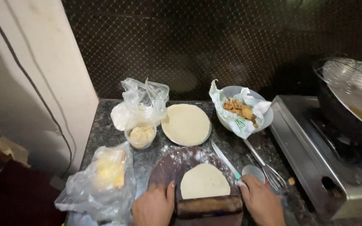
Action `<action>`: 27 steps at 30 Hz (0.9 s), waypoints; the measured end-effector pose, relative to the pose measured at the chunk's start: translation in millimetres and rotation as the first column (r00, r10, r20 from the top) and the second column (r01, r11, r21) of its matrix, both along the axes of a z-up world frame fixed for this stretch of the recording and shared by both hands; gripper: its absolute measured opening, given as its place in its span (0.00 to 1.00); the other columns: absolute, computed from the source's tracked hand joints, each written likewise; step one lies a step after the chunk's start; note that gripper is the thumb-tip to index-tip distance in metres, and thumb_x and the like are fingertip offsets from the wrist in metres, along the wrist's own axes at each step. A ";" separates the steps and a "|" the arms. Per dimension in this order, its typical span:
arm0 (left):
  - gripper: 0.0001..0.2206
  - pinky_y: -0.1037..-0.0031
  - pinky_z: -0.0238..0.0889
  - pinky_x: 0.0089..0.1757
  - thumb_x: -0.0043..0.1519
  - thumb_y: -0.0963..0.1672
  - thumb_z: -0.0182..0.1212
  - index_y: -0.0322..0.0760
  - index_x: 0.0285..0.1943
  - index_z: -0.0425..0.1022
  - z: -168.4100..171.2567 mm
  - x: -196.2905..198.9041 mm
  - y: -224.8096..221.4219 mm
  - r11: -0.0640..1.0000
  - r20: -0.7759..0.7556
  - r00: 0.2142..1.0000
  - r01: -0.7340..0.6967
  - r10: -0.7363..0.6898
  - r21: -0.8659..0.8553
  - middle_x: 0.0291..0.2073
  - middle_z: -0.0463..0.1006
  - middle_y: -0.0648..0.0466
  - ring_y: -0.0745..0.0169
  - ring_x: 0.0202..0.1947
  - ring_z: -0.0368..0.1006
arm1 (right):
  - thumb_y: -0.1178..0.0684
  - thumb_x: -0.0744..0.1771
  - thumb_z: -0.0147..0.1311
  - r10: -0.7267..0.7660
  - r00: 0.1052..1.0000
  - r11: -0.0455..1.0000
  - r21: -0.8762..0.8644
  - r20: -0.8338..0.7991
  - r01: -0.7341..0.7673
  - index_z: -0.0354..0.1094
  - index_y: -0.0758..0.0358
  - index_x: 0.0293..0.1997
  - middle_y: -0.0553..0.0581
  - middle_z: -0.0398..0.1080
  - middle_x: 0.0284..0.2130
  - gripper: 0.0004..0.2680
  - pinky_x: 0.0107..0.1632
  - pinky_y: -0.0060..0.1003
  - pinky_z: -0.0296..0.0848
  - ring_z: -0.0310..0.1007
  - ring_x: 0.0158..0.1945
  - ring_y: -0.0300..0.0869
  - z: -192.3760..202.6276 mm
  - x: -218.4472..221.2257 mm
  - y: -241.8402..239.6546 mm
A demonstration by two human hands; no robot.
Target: Rolling out small circles of dough and placing them in a container.
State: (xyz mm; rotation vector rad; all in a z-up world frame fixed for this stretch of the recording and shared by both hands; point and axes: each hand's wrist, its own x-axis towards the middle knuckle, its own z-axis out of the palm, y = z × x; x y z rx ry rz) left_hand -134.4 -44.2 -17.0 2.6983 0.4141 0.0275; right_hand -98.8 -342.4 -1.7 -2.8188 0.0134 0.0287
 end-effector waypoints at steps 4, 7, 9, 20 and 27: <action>0.13 0.55 0.70 0.31 0.59 0.51 0.57 0.38 0.32 0.75 16.2 69.0 8.4 0.995 0.555 0.826 0.072 -0.096 0.065 0.29 0.76 0.48 0.42 0.32 0.76 | 0.40 0.66 0.45 -0.165 0.970 0.986 0.008 0.179 0.166 0.70 0.48 0.47 0.57 0.78 0.41 0.12 0.47 0.51 0.73 0.78 0.47 0.56 11.9 40.0 25.1; 0.10 0.56 0.68 0.31 0.64 0.48 0.59 0.39 0.35 0.73 22.2 120.3 10.0 0.980 0.599 0.775 0.159 -0.200 0.122 0.27 0.74 0.49 0.46 0.29 0.74 | 0.38 0.68 0.45 -0.135 0.972 0.988 -0.050 0.193 0.147 0.69 0.51 0.49 0.59 0.77 0.42 0.13 0.47 0.53 0.72 0.76 0.46 0.59 21.8 80.0 33.0; 0.11 0.57 0.68 0.32 0.66 0.47 0.58 0.38 0.34 0.71 16.6 142.1 11.1 0.970 0.618 0.749 0.212 -0.241 0.121 0.27 0.74 0.49 0.47 0.30 0.74 | 0.37 0.69 0.44 -0.123 0.972 0.989 -0.052 0.202 0.136 0.70 0.51 0.49 0.60 0.77 0.42 0.13 0.48 0.53 0.72 0.76 0.47 0.59 12.9 101.1 28.9; 0.09 0.55 0.62 0.39 0.59 0.46 0.58 0.36 0.40 0.69 32.7 62.8 12.3 0.985 0.480 0.860 0.144 -0.174 0.097 0.33 0.72 0.46 0.44 0.39 0.69 | 0.35 0.67 0.42 -0.202 0.974 0.979 -0.003 0.106 0.203 0.68 0.49 0.49 0.56 0.79 0.40 0.15 0.43 0.50 0.74 0.79 0.44 0.54 8.4 39.9 35.6; 0.12 0.56 0.60 0.36 0.57 0.50 0.59 0.38 0.36 0.69 21.2 3.4 4.6 0.983 0.519 0.839 0.095 -0.164 0.157 0.32 0.71 0.48 0.47 0.37 0.69 | 0.36 0.69 0.41 -0.181 0.974 0.959 -0.197 0.135 0.205 0.65 0.49 0.47 0.57 0.78 0.35 0.13 0.46 0.52 0.74 0.79 0.42 0.55 -7.9 -11.5 20.5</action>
